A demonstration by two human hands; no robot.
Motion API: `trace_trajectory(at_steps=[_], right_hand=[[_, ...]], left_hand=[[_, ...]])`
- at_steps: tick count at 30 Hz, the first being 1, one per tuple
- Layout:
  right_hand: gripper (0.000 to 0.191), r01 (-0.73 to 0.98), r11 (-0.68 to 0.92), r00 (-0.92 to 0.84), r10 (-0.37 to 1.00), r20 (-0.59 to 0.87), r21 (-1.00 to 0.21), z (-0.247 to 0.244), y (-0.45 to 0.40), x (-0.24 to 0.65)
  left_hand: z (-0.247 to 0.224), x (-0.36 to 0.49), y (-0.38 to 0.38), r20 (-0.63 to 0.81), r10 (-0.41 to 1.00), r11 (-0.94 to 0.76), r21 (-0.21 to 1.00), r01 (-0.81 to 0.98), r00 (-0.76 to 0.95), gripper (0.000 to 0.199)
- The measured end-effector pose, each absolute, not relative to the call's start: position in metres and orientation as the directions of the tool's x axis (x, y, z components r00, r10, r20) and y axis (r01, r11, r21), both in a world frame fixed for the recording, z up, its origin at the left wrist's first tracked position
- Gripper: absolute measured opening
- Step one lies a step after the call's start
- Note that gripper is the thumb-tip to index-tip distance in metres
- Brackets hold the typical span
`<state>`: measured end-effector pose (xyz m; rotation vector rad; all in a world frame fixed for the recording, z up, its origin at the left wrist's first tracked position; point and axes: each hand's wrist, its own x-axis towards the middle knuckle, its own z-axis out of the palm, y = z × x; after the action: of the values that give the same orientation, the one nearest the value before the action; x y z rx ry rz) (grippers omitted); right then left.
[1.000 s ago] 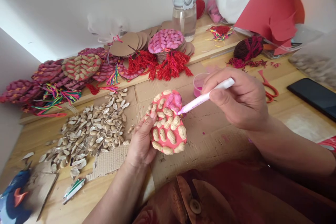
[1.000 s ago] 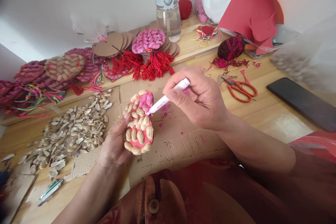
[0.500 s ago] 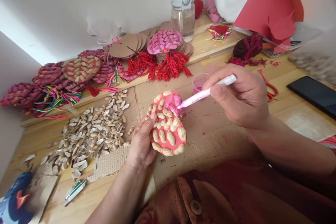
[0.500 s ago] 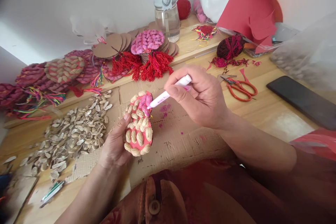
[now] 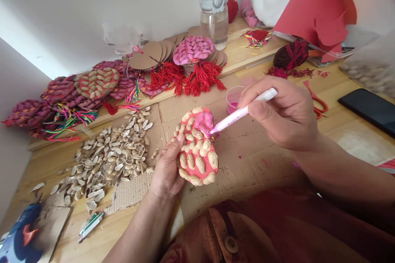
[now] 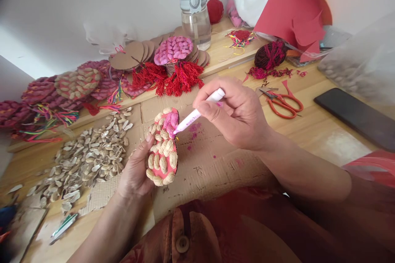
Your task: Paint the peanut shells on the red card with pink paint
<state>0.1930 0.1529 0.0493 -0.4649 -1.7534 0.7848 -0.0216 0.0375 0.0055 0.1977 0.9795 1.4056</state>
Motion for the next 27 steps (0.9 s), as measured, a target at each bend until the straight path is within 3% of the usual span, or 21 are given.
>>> trace_trajectory(at_steps=[11,20,27], right_hand=[[0.01,-0.096,0.723,-0.322,0.628,0.708,-0.684,0.0504,0.1532,0.1959],[0.004,-0.043,0.81,-0.334,0.541,0.772,-0.585,0.0492,0.1512,0.1966],[0.004,-0.038,0.786,-0.339,0.571,0.748,-0.617,0.0495,0.1495,0.1971]], left_hand=[[0.0031,-0.0231,0.037,-0.442,0.887,0.223,0.665,-0.713,-0.135,0.024],[0.0059,-0.0211,0.0381,-0.43,0.884,0.183,0.677,-0.713,-0.181,0.031],[0.0049,-0.0226,0.0376,-0.432,0.878,0.182,0.701,-0.69,-0.208,0.036]])
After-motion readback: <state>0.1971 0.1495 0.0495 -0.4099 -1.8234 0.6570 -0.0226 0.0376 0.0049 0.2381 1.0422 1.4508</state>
